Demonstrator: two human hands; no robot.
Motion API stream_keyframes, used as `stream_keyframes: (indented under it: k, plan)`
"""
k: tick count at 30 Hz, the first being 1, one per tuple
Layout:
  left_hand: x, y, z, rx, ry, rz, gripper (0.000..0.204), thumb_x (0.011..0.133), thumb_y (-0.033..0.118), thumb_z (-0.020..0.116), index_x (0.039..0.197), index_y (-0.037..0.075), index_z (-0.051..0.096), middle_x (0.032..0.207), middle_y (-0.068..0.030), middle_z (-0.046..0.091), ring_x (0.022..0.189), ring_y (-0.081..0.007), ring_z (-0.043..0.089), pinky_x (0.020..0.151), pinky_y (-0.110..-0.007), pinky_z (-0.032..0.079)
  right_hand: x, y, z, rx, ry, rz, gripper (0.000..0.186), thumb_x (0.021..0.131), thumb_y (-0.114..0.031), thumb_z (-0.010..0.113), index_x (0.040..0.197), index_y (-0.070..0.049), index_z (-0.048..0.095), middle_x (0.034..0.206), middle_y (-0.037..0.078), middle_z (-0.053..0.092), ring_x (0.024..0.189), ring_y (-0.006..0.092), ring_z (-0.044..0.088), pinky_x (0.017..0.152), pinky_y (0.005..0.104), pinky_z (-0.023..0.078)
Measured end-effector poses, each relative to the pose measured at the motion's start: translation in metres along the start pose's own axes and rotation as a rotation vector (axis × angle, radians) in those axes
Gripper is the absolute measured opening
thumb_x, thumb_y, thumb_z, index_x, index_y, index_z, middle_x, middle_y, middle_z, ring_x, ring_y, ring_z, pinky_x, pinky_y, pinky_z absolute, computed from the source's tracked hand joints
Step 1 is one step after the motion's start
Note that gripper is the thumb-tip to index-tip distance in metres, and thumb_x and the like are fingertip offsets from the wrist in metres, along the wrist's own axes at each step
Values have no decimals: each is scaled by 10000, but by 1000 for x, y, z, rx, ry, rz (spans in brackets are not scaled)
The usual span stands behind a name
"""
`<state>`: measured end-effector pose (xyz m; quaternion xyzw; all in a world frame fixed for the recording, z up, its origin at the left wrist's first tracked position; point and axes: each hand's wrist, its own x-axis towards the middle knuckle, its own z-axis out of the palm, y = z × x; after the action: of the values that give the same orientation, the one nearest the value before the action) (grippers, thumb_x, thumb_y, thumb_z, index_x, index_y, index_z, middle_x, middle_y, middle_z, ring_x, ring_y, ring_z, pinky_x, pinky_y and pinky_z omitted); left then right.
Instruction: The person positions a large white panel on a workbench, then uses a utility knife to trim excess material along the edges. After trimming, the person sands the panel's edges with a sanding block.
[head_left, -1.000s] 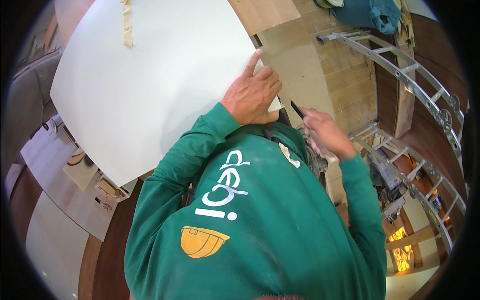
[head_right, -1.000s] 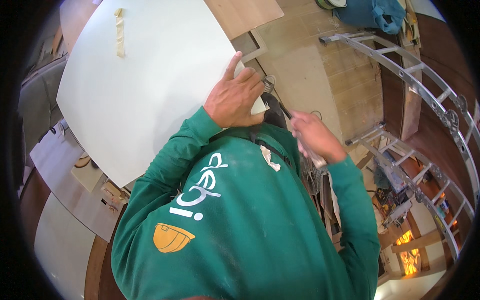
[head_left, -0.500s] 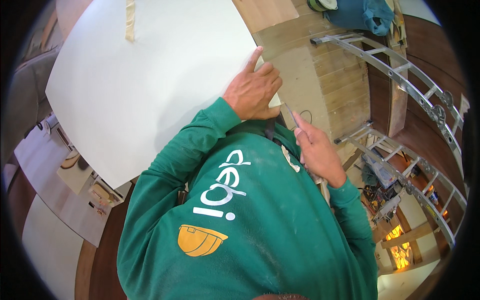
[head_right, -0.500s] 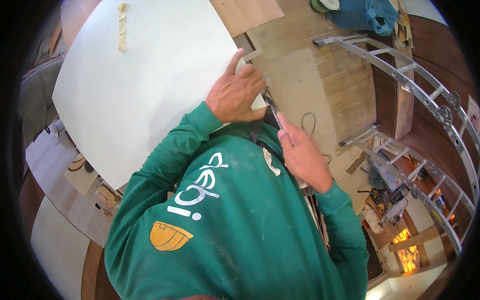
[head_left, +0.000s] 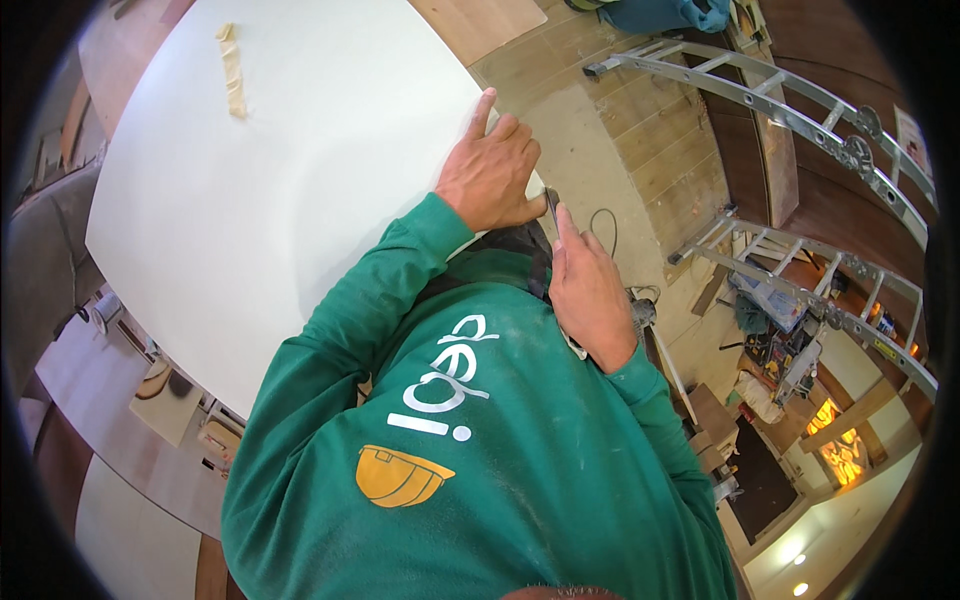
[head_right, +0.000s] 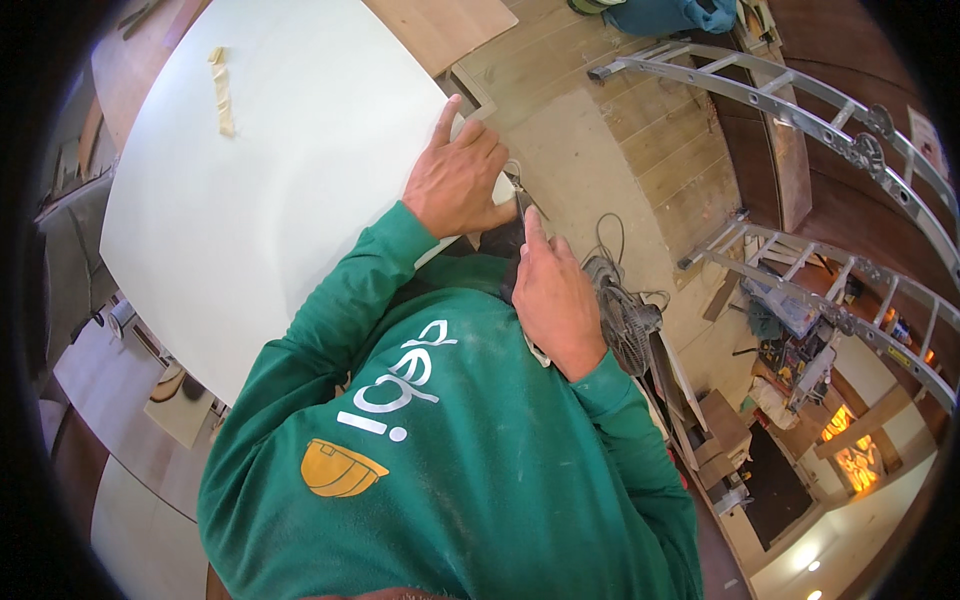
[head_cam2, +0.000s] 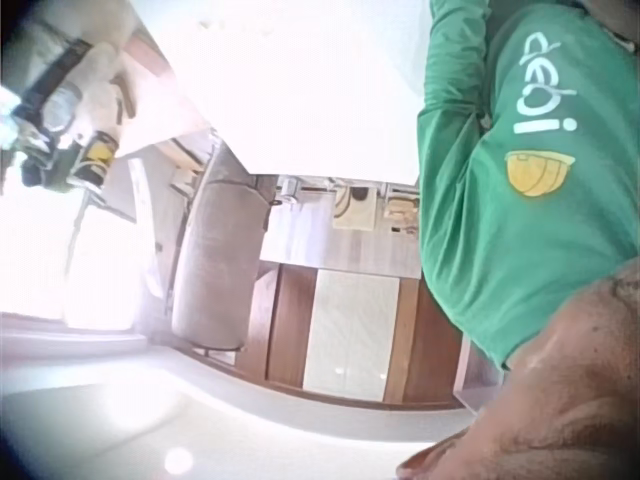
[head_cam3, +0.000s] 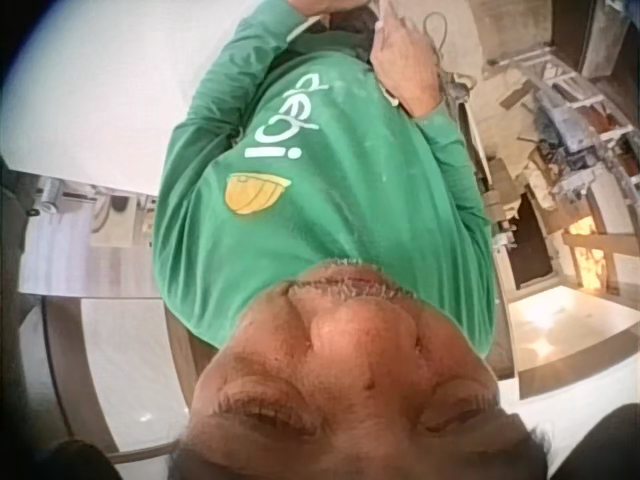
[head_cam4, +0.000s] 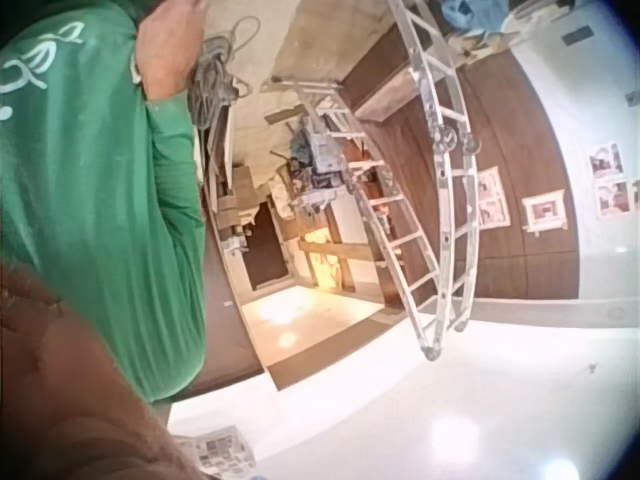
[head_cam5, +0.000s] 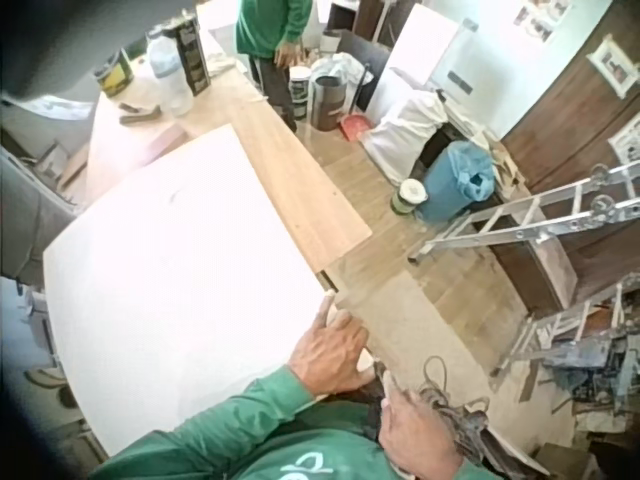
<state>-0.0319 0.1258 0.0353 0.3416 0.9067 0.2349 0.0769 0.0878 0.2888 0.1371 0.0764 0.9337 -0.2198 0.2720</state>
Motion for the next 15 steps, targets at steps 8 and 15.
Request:
stream_keyframes:
  k: [8,15]
  plan:
    - [-3,-1,1,-5,44,17,546,837,494,742,1051,-8,752,1066,-131,687,1241,-303,608,1367,-629,160,-2,-17,3,-38,31,60,532,1145,-201,472,1642,-18,426,1170,351,661,990,564,674,871,629,544]
    - [0,-1,1,-4,102,-5,538,807,479,757,1031,-11,750,1080,-148,702,1252,-323,610,1366,-629,157,5,-9,18,112,124,33,527,1128,-203,469,1601,29,481,1151,371,705,1036,554,690,942,626,537]
